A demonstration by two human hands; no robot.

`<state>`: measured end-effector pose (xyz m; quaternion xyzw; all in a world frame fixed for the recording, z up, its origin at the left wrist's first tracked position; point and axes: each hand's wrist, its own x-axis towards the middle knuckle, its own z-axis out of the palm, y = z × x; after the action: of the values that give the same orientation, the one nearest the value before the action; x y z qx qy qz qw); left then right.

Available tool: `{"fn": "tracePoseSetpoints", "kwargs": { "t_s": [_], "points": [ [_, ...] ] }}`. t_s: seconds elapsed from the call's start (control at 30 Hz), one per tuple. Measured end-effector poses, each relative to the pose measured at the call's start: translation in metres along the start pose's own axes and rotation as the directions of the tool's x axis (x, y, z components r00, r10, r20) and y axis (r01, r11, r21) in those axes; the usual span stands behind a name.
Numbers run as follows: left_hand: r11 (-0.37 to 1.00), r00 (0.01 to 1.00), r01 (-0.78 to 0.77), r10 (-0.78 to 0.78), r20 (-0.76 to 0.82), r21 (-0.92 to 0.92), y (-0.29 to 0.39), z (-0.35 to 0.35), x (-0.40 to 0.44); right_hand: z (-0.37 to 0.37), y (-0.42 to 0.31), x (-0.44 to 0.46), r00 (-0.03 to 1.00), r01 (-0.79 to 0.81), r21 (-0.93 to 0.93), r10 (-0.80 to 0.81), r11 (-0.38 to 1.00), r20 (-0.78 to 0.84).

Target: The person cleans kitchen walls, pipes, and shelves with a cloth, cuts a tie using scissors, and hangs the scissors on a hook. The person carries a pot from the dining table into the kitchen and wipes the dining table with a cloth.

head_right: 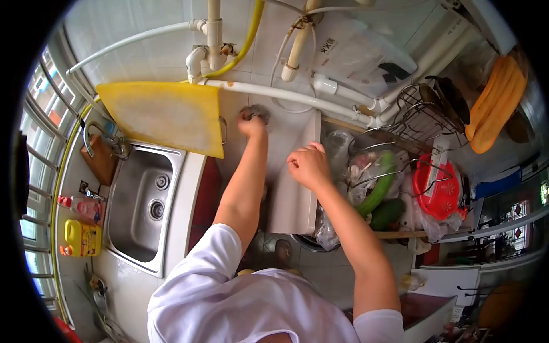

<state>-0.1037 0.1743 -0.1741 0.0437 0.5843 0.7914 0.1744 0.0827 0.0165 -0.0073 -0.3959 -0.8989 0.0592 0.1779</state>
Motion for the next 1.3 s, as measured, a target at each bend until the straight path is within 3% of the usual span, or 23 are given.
{"fn": "tracePoseSetpoints", "kwargs": {
  "t_s": [0.07,0.1,0.17,0.3,0.33,0.43,0.47,0.53,0.57,0.63,0.67,0.77,0.9,0.97,1.0,1.07,1.1,1.2,1.23,1.3],
  "points": [
    [0.983,0.983,0.124,-0.140,-0.116,-0.136,0.036,-0.003,-0.001,-0.003,0.001,0.002,1.000,-0.003,-0.016,0.003,1.000,0.001],
    [0.983,0.984,0.122,-0.138,-0.116,-0.135,0.078,-0.002,-0.006,-0.002,-0.001,0.002,1.000,-0.018,-0.016,0.018,1.000,0.012],
    [0.911,1.000,-0.028,0.021,-0.021,-0.412,0.127,0.001,-0.016,-0.003,-0.002,0.003,0.999,-0.034,-0.005,0.034,0.999,0.035],
    [0.867,1.000,-0.027,0.024,-0.013,-0.498,0.114,0.011,-0.001,-0.002,0.000,0.003,1.000,-0.015,0.007,0.015,1.000,0.019],
    [0.713,0.992,0.112,-0.122,0.035,-0.692,0.083,0.006,0.019,-0.004,0.000,0.004,1.000,-0.016,0.003,0.016,1.000,0.022],
    [0.406,0.916,0.204,-0.400,0.027,-0.891,0.040,0.008,0.044,-0.008,-0.004,0.004,0.996,-0.051,-0.016,0.052,0.999,0.071],
    [0.538,0.940,0.182,-0.341,-0.015,-0.823,0.036,0.008,0.044,-0.005,-0.002,0.003,0.999,-0.031,-0.008,0.031,0.999,0.038],
    [0.901,0.984,0.113,-0.160,-0.080,-0.419,0.076,0.003,0.012,-0.001,-0.002,0.006,1.000,-0.012,0.005,0.011,1.000,0.007],
    [0.902,0.983,0.117,-0.165,-0.082,-0.416,0.102,0.003,0.003,-0.001,-0.001,0.005,1.000,-0.013,0.003,0.013,1.000,0.008],
    [0.805,0.990,0.142,-0.128,0.064,-0.576,0.129,0.004,-0.010,-0.002,0.000,0.000,0.999,-0.024,-0.005,0.025,1.000,0.020],
    [0.832,0.995,0.076,-0.096,-0.007,-0.549,0.124,0.013,-0.001,-0.004,-0.002,0.000,0.999,-0.028,0.009,0.028,1.000,0.019],
    [0.849,0.991,0.100,-0.132,-0.025,-0.519,0.141,0.008,-0.008,-0.003,0.000,0.003,1.000,-0.023,0.019,0.023,1.000,0.016],
    [0.802,0.984,0.063,-0.151,-0.099,-0.594,0.094,0.016,0.023,-0.005,-0.003,0.003,0.998,-0.042,0.020,0.041,0.999,0.038],
    [0.735,0.917,0.320,-0.398,0.001,-0.599,0.087,0.011,0.032,-0.006,-0.005,0.002,0.999,-0.031,0.028,0.031,0.999,0.020],
    [0.734,0.919,0.313,-0.393,-0.002,-0.603,0.101,0.006,0.026,-0.006,-0.005,0.002,1.000,-0.023,0.033,0.022,0.999,0.007],
    [0.694,0.906,0.414,-0.378,0.191,-0.590,0.139,-0.005,0.004,-0.001,-0.001,0.002,1.000,-0.005,0.021,0.005,1.000,-0.006],
    [0.691,0.907,0.411,-0.378,0.188,-0.594,0.137,0.000,0.008,0.000,0.000,0.001,1.000,0.000,0.008,0.000,1.000,-0.013],
    [0.790,0.972,0.176,-0.235,-0.026,-0.587,0.131,0.018,0.013,-0.005,-0.005,0.002,0.997,-0.062,-0.009,0.062,0.998,0.052],
    [0.792,0.970,0.177,-0.239,-0.030,-0.584,0.126,0.018,0.010,-0.004,-0.005,0.000,0.996,-0.063,-0.008,0.064,0.998,0.058],
    [0.866,0.945,0.114,-0.246,-0.217,-0.486,0.125,0.019,0.010,-0.004,-0.004,0.001,0.999,-0.033,-0.004,0.033,0.999,0.024]
  ]
}}
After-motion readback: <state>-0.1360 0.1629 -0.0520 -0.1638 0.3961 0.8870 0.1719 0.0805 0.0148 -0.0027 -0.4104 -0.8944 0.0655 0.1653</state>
